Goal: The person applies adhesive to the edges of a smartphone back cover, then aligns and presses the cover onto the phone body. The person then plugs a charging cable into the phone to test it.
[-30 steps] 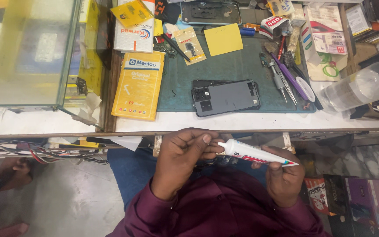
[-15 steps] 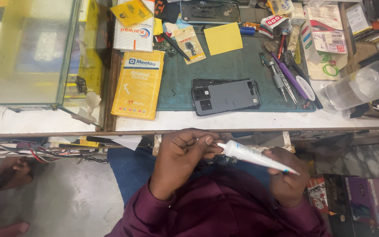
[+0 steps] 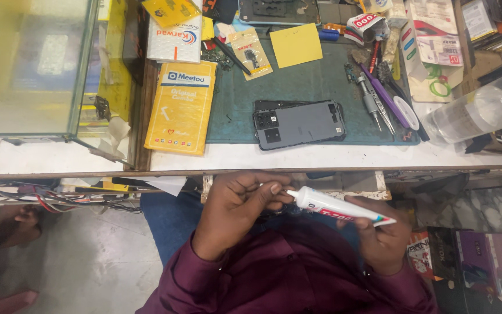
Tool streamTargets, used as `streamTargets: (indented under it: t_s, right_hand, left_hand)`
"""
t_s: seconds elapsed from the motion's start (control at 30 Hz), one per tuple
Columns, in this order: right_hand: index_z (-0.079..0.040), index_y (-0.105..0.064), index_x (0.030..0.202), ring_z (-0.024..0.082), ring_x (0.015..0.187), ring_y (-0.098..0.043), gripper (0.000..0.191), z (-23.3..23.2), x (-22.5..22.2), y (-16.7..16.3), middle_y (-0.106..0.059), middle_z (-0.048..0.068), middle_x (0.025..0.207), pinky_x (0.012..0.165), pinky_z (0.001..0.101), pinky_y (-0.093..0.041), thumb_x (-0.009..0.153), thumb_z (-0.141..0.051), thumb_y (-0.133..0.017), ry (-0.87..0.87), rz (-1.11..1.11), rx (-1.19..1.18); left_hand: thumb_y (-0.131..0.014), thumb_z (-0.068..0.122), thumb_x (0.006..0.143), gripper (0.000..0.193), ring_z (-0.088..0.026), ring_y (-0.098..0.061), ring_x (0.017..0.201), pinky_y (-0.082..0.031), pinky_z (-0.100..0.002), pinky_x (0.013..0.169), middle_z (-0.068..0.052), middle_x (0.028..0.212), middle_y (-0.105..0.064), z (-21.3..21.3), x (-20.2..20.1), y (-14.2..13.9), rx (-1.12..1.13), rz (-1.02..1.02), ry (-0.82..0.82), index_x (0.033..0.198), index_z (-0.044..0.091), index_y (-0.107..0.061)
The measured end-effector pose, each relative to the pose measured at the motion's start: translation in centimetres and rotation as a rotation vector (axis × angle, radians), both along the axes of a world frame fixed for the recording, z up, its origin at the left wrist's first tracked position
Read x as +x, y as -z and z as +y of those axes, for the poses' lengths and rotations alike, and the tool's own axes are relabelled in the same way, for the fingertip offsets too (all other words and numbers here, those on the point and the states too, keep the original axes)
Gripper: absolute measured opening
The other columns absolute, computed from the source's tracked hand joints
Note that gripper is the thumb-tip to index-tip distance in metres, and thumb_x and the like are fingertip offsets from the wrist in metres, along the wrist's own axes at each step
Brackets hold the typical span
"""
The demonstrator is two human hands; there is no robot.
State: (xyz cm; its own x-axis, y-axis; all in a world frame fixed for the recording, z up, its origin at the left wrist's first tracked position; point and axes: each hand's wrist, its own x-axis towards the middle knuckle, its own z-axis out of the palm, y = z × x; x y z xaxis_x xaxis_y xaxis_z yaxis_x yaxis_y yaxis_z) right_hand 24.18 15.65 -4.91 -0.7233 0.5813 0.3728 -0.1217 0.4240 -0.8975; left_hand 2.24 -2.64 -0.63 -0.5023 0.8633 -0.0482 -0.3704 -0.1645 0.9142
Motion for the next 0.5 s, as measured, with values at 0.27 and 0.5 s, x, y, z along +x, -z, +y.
streamTargets:
  t_s: [0.27,0.5]
  right_hand:
    - [0.008,-0.069,0.119,0.020,0.076,-0.073,0.035,0.34,-0.08,-0.71,-0.077,0.019,0.093,0.071,0.0331,-0.061,0.104,-0.023,-0.064,-0.056,-0.035,-0.213]
    - [0.002,-0.068,0.125,0.019,0.081,-0.075,0.033,0.31,-0.20,-0.77,-0.077,0.016,0.096,0.076,0.0313,-0.061,0.102,-0.022,-0.065,-0.049,-0.022,-0.061]
  left_hand:
    - [-0.057,0.006,0.103,0.026,-0.016,-0.077,0.100,-0.061,-0.025,0.083,-0.013,0.123,-0.076,-0.35,0.25,-1.01,-0.019,0.080,0.019,0.125,-0.001,-0.069]
    - [-0.057,0.008,0.104,0.027,-0.016,-0.077,0.097,-0.061,-0.026,0.082,-0.014,0.118,-0.078,-0.16,0.24,-0.90,-0.038,0.050,0.000,0.125,-0.003,-0.070]
